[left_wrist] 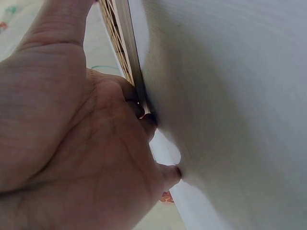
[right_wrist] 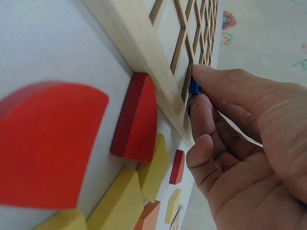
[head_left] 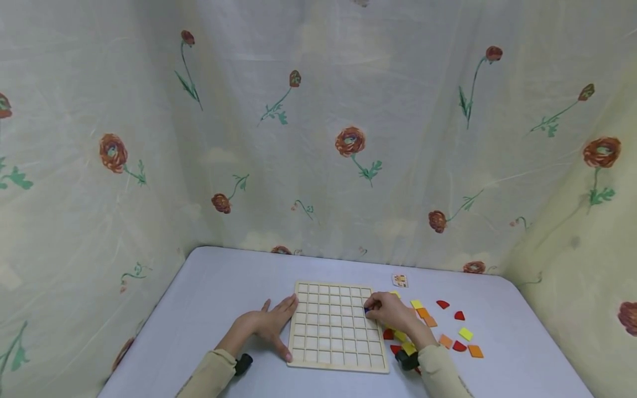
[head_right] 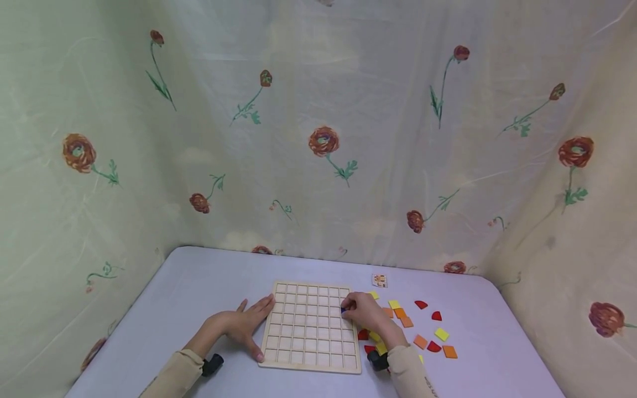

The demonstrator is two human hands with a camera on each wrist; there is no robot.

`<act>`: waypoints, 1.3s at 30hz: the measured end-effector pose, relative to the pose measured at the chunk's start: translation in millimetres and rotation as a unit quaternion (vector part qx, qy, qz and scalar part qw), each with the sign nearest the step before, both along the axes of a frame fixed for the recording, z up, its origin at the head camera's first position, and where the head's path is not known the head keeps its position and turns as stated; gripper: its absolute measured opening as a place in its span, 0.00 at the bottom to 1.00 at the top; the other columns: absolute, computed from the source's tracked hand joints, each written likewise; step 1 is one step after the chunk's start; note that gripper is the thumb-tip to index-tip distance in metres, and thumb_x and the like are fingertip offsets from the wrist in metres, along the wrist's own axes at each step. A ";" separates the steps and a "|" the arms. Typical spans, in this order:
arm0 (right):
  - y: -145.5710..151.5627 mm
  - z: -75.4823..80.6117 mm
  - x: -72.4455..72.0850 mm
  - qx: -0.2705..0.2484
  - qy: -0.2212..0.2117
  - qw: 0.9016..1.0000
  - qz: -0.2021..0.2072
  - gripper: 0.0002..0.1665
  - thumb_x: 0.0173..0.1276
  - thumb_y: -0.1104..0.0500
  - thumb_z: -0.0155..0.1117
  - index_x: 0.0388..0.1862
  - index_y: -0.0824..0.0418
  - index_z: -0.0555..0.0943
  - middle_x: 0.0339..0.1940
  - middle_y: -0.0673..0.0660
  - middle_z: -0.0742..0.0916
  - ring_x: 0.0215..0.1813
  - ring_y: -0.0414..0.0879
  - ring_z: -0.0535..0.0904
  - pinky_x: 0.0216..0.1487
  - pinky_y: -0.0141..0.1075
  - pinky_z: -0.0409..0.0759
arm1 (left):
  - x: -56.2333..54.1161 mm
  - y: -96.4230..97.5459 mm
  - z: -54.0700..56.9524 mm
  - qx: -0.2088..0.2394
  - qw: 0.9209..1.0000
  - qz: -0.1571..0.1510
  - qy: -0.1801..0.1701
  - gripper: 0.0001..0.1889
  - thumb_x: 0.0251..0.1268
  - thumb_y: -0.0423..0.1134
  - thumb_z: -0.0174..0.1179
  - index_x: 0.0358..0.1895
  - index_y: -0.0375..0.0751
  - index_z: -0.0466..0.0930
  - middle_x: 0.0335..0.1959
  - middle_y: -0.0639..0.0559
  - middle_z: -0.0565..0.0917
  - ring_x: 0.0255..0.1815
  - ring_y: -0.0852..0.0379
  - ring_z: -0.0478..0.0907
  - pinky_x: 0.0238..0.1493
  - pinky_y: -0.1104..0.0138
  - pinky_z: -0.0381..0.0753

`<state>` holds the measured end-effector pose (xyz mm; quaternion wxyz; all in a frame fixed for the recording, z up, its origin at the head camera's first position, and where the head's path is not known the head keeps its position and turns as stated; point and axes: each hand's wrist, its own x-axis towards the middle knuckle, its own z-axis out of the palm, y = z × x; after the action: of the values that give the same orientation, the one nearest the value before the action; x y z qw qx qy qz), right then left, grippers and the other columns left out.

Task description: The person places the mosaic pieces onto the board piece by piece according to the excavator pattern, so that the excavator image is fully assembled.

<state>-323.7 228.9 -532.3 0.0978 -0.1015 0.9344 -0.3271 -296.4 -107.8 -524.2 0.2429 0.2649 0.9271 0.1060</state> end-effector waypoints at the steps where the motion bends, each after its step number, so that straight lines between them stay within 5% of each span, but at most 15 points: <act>1: 0.3 0.1 0.2 -0.002 0.000 1.000 0.001 0.08 0.62 0.62 0.69 0.40 0.54 0.83 0.32 0.49 0.81 0.36 0.43 0.73 0.37 0.33 0.74 | 0.3 0.1 0.3 -0.001 1.000 0.000 0.001 0.69 0.39 0.66 0.72 0.78 0.38 0.36 0.80 0.44 0.37 0.81 0.49 0.36 0.75 0.41 0.38; 12: 23.6 10.4 14.0 -0.029 0.042 0.999 0.002 0.08 0.62 0.60 0.69 0.40 0.58 0.81 0.32 0.49 0.82 0.35 0.42 0.74 0.33 0.29 0.75 | 0.1 1.1 0.4 0.001 1.000 0.000 0.001 0.69 0.39 0.66 0.72 0.78 0.38 0.36 0.80 0.45 0.38 0.81 0.49 0.36 0.75 0.40 0.38; 23: 51.2 4.9 28.7 -0.004 -0.051 0.998 -0.039 0.19 0.55 0.64 0.71 0.44 0.60 0.76 0.33 0.54 0.77 0.36 0.46 0.72 0.31 0.35 0.76 | -2.5 0.1 -2.6 0.001 1.000 0.001 -0.002 0.70 0.38 0.68 0.72 0.78 0.39 0.35 0.80 0.44 0.38 0.81 0.49 0.35 0.75 0.40 0.38; 39: 45.1 -1.8 25.2 0.039 -0.028 0.998 -0.047 0.13 0.55 0.59 0.73 0.37 0.57 0.79 0.29 0.52 0.78 0.33 0.44 0.73 0.29 0.32 0.73 | -2.4 -1.8 -3.4 0.004 1.000 -0.008 0.004 0.70 0.39 0.67 0.72 0.78 0.38 0.35 0.80 0.43 0.37 0.81 0.48 0.35 0.74 0.39 0.38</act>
<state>-298.5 274.0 -534.1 0.1124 -0.0439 0.9472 -0.2972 -298.8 -109.6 -527.6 0.2392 0.2739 0.9255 0.1065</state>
